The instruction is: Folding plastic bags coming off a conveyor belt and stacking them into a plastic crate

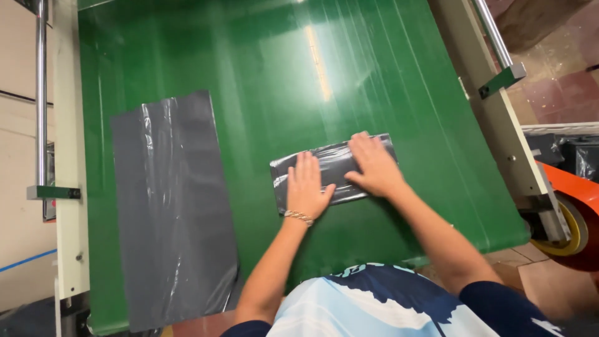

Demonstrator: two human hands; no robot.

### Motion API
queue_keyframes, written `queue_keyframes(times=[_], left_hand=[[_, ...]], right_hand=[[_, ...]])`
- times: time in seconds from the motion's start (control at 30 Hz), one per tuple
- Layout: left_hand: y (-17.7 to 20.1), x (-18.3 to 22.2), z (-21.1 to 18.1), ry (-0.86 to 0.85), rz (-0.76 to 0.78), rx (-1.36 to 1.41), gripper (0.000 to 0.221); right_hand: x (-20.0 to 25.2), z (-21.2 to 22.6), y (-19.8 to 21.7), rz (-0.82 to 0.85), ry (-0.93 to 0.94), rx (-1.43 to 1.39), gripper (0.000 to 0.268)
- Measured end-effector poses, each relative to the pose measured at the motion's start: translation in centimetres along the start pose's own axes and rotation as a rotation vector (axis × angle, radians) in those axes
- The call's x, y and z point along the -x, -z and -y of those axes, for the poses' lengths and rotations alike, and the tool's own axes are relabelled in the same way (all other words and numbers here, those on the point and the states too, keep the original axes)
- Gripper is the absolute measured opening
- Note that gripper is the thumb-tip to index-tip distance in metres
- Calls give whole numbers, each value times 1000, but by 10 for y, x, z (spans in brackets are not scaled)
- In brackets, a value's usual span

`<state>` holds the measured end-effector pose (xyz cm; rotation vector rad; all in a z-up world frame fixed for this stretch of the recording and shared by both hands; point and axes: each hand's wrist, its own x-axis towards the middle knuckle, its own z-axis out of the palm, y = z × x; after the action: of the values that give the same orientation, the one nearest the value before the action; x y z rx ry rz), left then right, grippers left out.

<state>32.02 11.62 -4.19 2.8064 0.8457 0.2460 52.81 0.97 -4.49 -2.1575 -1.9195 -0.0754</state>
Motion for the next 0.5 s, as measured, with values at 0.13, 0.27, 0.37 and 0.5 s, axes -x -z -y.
queue_keyframes(times=[0.13,0.27,0.37,0.5], left_hand=[[17,47,57,-140,47,-14,93],[4,60,87,-557,-269,-246,36],[-1,53,82,-716,-338,-331,9],[-2,43,46,-710,200,-52,44]], right_hand=[[25,-40,9,-60,-131,99,85],[17,3,-3,-42,-31,-17,71],[32,80,-13,41,130,-251,72],[61,121,-23,-54,200,-272,62]])
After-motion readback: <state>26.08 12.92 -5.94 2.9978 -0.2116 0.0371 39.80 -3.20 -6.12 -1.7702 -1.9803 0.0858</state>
